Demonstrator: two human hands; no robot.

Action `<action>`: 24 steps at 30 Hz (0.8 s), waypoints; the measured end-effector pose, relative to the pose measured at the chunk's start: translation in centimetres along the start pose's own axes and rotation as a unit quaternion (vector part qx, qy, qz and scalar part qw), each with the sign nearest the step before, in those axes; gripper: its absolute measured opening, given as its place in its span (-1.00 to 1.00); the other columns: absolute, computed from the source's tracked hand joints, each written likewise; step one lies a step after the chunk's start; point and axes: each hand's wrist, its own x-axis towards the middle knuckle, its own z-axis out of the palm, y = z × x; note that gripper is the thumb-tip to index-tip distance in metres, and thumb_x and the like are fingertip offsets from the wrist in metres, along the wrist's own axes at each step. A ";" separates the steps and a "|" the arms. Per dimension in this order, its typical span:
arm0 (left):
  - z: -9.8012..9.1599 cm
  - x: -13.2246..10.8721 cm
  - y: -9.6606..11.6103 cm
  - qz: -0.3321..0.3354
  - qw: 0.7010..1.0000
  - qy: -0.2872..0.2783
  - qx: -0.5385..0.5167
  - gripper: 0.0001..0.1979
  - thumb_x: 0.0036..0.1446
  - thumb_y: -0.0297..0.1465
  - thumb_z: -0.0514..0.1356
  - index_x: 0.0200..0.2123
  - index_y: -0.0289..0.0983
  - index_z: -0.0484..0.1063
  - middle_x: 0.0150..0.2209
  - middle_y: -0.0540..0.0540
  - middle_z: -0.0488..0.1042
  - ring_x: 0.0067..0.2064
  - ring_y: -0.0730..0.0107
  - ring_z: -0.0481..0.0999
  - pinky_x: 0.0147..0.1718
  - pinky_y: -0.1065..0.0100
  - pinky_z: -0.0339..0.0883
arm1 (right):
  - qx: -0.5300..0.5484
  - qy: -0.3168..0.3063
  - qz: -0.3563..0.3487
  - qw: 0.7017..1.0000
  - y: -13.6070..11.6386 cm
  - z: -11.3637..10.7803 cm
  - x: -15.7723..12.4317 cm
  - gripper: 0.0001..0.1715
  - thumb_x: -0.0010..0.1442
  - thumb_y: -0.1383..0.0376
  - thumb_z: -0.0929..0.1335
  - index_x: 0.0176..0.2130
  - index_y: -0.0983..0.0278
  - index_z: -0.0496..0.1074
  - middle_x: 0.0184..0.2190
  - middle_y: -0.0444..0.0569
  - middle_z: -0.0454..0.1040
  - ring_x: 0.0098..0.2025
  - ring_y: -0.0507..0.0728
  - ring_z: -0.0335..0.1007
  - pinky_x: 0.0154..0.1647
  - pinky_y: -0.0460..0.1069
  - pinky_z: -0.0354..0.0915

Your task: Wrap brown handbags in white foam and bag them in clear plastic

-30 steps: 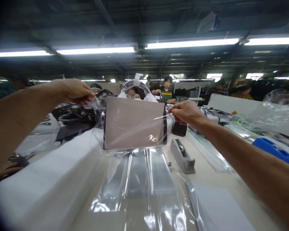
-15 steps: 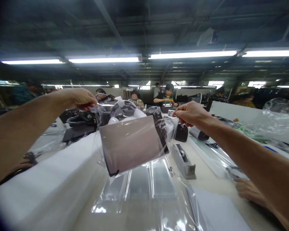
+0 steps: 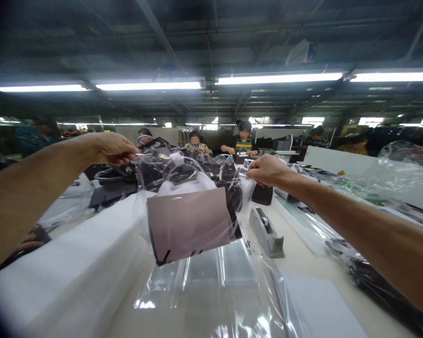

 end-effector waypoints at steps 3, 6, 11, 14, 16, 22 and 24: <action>0.3 -0.1 -0.2 -0.060 0.996 -0.062 -0.002 -0.84 0.14 -0.41 0.14 -0.45 -0.37 0.33 -0.58 0.11 0.29 -0.61 0.65 0.26 -0.65 0.55 0.17 | 0.015 0.018 -0.007 1.000 -1.2 -0.9 0.1 -0.86 -0.04 0.39 0.32 -0.51 0.37 0.49 -0.81 -0.23 0.16 -0.78 -0.14 -0.06 -0.77 -0.19 -0.13; 0.4 -0.1 -0.6 -0.076 0.994 -0.084 -0.008 -0.87 0.11 -0.49 0.13 -0.48 -0.38 0.32 -0.64 0.12 0.25 -0.63 0.66 0.23 -0.66 0.58 0.12 | 0.039 0.022 0.006 0.999 -2.6 -2.1 -0.1 -0.88 -0.03 0.40 0.34 -0.48 0.42 0.48 -0.83 -0.24 0.14 -0.80 -0.15 -0.09 -0.78 -0.19 -0.17; 0.9 -0.3 -1.7 -0.097 0.986 -0.138 0.001 -0.88 -0.03 -0.55 0.15 -0.59 -0.38 0.32 -0.76 0.09 0.23 -0.71 0.65 0.20 -0.71 0.61 0.02 | 0.094 0.014 0.042 0.995 -4.1 -4.0 -1.0 -0.86 0.03 0.41 0.31 -0.40 0.47 0.44 -0.81 -0.26 0.14 -0.81 -0.16 -0.11 -0.79 -0.19 -0.18; 2.9 -0.3 -3.0 -0.092 0.978 -0.186 -0.001 -0.89 -0.09 -0.52 0.17 -0.61 -0.36 0.33 -0.77 0.10 0.23 -0.73 0.63 0.19 -0.74 0.61 -0.03 | 0.139 -0.040 0.060 0.988 -3.3 -2.9 -1.6 -0.90 0.02 0.43 0.31 -0.43 0.44 0.43 -0.80 -0.26 0.16 -0.81 -0.16 -0.07 -0.81 -0.21 -0.15; 5.0 -0.3 -4.1 -0.085 0.971 -0.223 -0.003 -0.91 -0.12 -0.50 0.17 -0.62 -0.35 0.34 -0.77 0.10 0.22 -0.73 0.62 0.19 -0.75 0.61 -0.05 | 0.149 -0.069 0.082 0.983 -1.8 -0.9 -2.1 -0.92 0.00 0.45 0.31 -0.47 0.41 0.42 -0.82 -0.26 0.16 -0.82 -0.16 -0.08 -0.83 -0.22 -0.14; 10.4 -1.2 -7.2 -0.060 0.956 -0.288 -0.004 -0.86 -0.14 -0.32 0.16 -0.60 -0.27 0.36 -0.76 0.14 0.19 -0.72 0.60 0.18 -0.75 0.57 -0.01 | 0.168 -0.162 0.114 0.966 3.4 4.4 -4.0 -0.89 -0.01 0.45 0.30 -0.47 0.39 0.44 -0.79 -0.22 0.25 -0.81 -0.11 0.05 -0.84 -0.21 -0.03; 10.6 -1.5 -8.3 -0.047 0.954 -0.297 -0.015 -0.81 -0.13 -0.21 0.18 -0.56 -0.21 0.37 -0.74 0.16 0.18 -0.70 0.59 0.19 -0.74 0.56 0.02 | 0.201 -0.219 0.085 0.951 5.0 4.5 -4.9 -0.80 0.02 0.40 0.32 -0.29 0.39 0.46 -0.67 -0.17 0.37 -0.73 -0.08 0.20 -0.76 -0.20 0.14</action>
